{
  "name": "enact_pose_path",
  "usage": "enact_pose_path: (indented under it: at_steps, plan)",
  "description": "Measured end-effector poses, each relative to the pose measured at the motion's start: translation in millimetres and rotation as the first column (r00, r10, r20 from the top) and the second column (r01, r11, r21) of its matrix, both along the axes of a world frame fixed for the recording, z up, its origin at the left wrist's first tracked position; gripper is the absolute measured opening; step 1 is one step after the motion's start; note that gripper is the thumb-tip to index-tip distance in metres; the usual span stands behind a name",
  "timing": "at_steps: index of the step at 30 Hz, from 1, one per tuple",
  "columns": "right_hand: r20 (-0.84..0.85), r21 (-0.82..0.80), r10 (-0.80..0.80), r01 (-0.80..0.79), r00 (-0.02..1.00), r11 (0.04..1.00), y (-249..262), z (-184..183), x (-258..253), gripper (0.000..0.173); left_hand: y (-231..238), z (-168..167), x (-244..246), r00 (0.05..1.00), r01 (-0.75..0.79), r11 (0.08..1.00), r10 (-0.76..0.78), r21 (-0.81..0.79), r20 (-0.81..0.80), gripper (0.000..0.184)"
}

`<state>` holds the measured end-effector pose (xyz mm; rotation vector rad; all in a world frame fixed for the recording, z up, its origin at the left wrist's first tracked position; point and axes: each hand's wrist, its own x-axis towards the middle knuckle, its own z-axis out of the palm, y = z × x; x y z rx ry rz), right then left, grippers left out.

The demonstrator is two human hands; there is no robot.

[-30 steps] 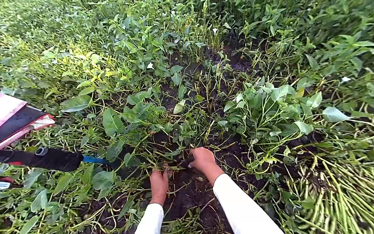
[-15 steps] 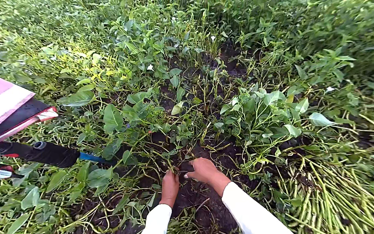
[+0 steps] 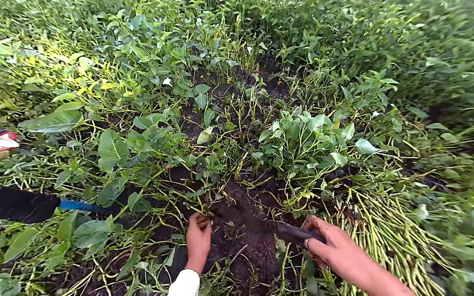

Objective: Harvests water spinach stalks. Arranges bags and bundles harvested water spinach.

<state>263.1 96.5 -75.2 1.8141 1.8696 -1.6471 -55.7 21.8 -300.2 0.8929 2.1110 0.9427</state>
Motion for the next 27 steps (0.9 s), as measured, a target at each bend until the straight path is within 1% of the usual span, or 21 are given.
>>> enact_pose_path:
  at_steps: [1, 2, 3, 4, 5, 6, 7, 8, 10, 12, 13, 16, 18, 19, 22, 24, 27]
  plan:
    - [0.042, -0.009, -0.003, 0.004, 0.999, 1.0, -12.1, -4.6, 2.8, 0.04, -11.4, 7.9, 10.8, 0.998, -0.056, 0.997, 0.056, 0.054, -0.003, 0.049]
    - [0.067, -0.009, -0.002, 0.002, 0.998, 1.0, -23.6, -6.8, 3.5, 0.042, -21.8, 14.6, 21.0, 0.997, -0.05, 0.992, 0.057, 0.112, -0.059, 0.041]
    - [0.077, 0.004, -0.005, 0.005, 0.997, 1.0, -33.4, -7.5, 3.5, 0.044, -28.6, 17.9, 30.5, 0.99, 0.014, 0.985, 0.01, 0.17, -0.143, 0.032]
    - [0.085, 0.036, -0.009, 0.006, 0.996, 0.999, -41.3, -7.6, 3.0, 0.046, -31.0, 18.9, 38.6, 0.971, 0.128, 0.972, -0.082, 0.198, -0.222, 0.023]
    - [0.086, 0.069, -0.006, 0.0, 0.996, 0.998, -46.9, -6.0, 2.2, 0.046, -28.2, 18.6, 45.1, 0.94, 0.266, 0.949, -0.215, 0.172, -0.263, 0.02]
    - [0.089, 0.095, -0.001, -0.007, 0.996, 0.995, -50.4, -3.5, 1.0, 0.046, -20.7, 17.9, 51.0, 0.89, 0.404, 0.91, -0.367, 0.095, -0.272, 0.022]
    - [0.099, 0.117, 0.0, -0.011, 0.995, 0.993, -52.7, -1.5, -0.3, 0.047, -10.2, 17.6, 56.8, 0.823, 0.521, 0.853, -0.511, -0.032, -0.246, 0.028]
    - [0.111, 0.14, -0.007, -0.009, 0.994, 0.99, -53.7, -0.7, -1.8, 0.047, 1.7, 16.8, 63.4, 0.759, 0.596, 0.785, -0.619, -0.168, -0.203, 0.036]
    - [0.133, 0.18, -0.035, 0.011, 0.99, 0.984, -52.0, -1.6, -4.2, 0.049, 22.5, 14.1, 78.5, 0.674, 0.645, 0.661, -0.729, -0.385, -0.122, 0.048]
    - [0.17, 0.23, -0.059, 0.018, 0.984, 0.973, -51.4, -6.7, -3.7, 0.051, 27.3, 11.6, 91.6, 0.638, 0.647, 0.594, -0.765, -0.478, -0.085, 0.054]
    - [0.18, 0.253, -0.067, 0.02, 0.981, 0.967, -51.5, -10.0, -2.2, 0.052, 26.9, 11.1, 94.0, 0.63, 0.645, 0.581, -0.772, -0.497, -0.084, 0.054]
    - [0.161, 0.302, -0.103, 0.051, 0.982, 0.952, -52.3, -17.2, 5.8, 0.05, 31.4, 9.7, 88.8, 0.644, 0.656, 0.579, -0.764, -0.484, -0.041, 0.048]
    - [0.148, 0.322, -0.124, 0.071, 0.981, 0.944, -53.9, -19.6, 10.6, 0.049, 33.6, 7.8, 90.0, 0.633, 0.681, 0.566, -0.774, -0.464, -0.015, 0.041]
    - [0.144, 0.327, -0.13, 0.077, 0.981, 0.942, -54.9, -20.1, 11.8, 0.049, 32.4, 7.5, 93.7, 0.633, 0.687, 0.568, -0.774, -0.452, -0.01, 0.043]
    - [0.131, 0.348, -0.145, 0.092, 0.981, 0.933, -56.9, -19.4, 10.1, 0.049, 30.3, 9.7, 106.8, 0.66, 0.662, 0.599, -0.751, -0.45, -0.028, 0.063]
    - [0.119, 0.365, -0.143, 0.091, 0.983, 0.927, -57.0, -19.6, 4.3, 0.049, 30.8, 9.0, 112.2, 0.631, 0.681, 0.567, -0.775, -0.463, -0.019, 0.068]
    - [0.137, 0.321, -0.097, 0.049, 0.986, 0.946, -50.3, -21.2, -14.0, 0.05, 23.3, 11.5, 122.1, 0.538, 0.756, 0.494, -0.842, -0.431, -0.021, 0.059]
